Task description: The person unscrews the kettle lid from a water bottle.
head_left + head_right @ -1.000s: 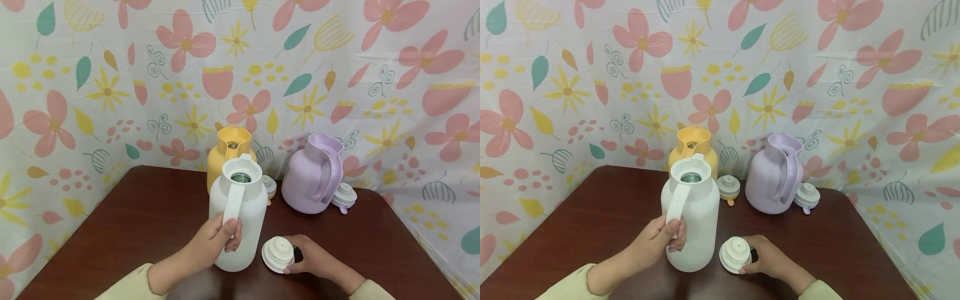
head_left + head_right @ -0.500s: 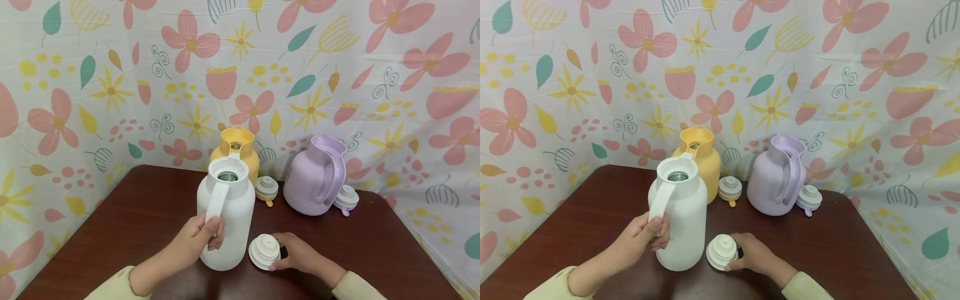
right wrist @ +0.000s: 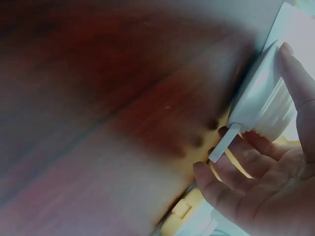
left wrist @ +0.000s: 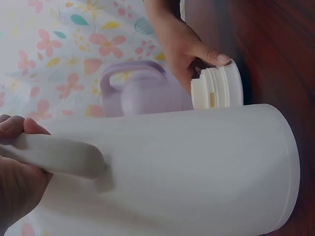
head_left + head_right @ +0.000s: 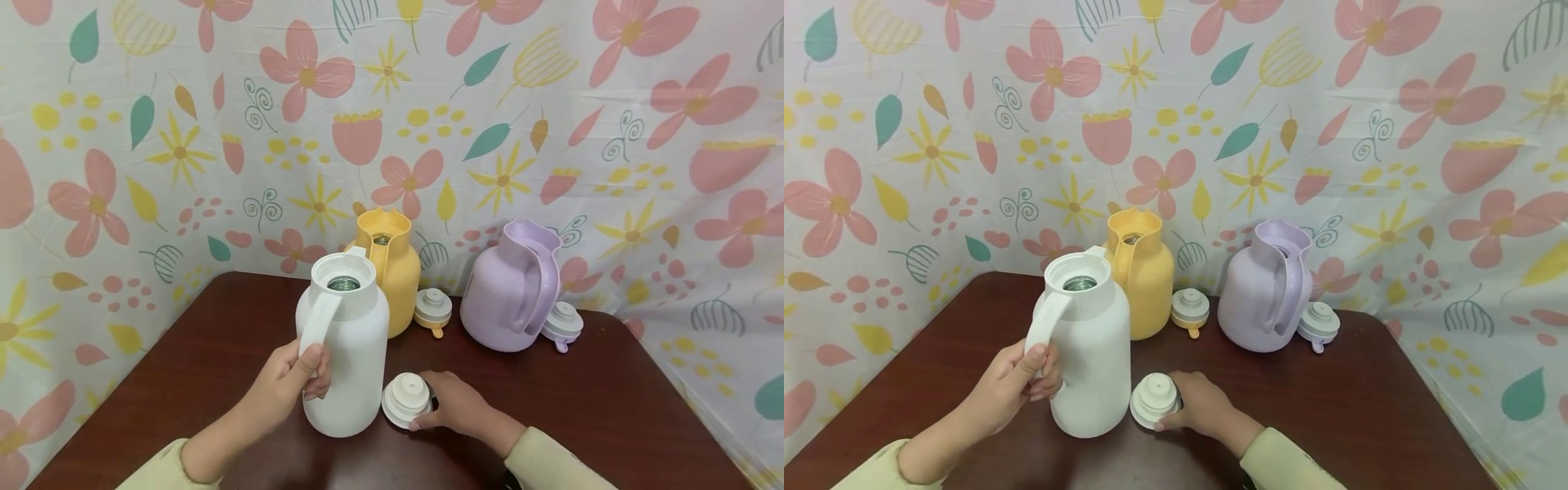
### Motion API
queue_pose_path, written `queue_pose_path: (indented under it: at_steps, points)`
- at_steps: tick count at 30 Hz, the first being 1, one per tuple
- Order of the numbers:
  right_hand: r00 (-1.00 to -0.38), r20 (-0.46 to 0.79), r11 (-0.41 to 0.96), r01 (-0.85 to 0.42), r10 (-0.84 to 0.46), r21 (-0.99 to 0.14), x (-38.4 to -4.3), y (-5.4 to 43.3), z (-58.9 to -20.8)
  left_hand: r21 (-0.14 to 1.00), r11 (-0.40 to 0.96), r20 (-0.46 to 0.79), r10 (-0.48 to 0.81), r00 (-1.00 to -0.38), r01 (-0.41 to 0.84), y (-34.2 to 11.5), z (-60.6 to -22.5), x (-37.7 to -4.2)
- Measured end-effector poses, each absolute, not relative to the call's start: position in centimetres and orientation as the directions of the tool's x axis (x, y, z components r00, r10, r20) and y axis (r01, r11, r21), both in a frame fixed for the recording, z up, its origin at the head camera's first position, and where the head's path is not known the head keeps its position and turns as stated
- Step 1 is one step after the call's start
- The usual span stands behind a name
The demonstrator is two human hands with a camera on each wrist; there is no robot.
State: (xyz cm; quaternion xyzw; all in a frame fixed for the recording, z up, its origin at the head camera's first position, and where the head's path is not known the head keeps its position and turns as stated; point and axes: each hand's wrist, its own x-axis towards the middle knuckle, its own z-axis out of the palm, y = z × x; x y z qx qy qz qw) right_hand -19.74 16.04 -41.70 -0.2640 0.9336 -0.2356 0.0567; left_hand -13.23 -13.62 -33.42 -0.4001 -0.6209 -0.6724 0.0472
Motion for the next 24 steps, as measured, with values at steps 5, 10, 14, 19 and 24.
queue_pose_path:
  at_steps: [5,10,14,19,24]
  points:
    - [-0.87,0.017,0.775,-0.448,-0.493,-0.446,-20.1,14.5,-41.8,0.776,-0.251,0.627,0.403,-0.667,0.578,-14.7,-33.6,-13.6]
    - [-0.876,-0.004,0.795,-0.436,-0.483,-0.422,-20.4,13.1,-41.8,0.758,-0.275,0.651,0.37,-0.662,0.592,-15.8,-33.7,-14.0]
    - [-0.868,0.009,0.797,-0.46,-0.497,-0.391,-20.7,11.7,-41.7,0.75,-0.29,0.662,0.351,-0.663,0.595,-16.7,-33.6,-14.5]
    - [-0.883,0.011,0.827,-0.444,-0.469,-0.346,-21.1,9.8,-41.7,0.756,-0.255,0.654,0.303,-0.693,0.603,-17.8,-33.5,-14.9]
    - [-0.89,-0.023,0.844,-0.422,-0.454,-0.33,-21.7,7.9,-41.7,0.773,-0.202,0.634,0.239,-0.736,0.601,-18.9,-33.3,-15.5]
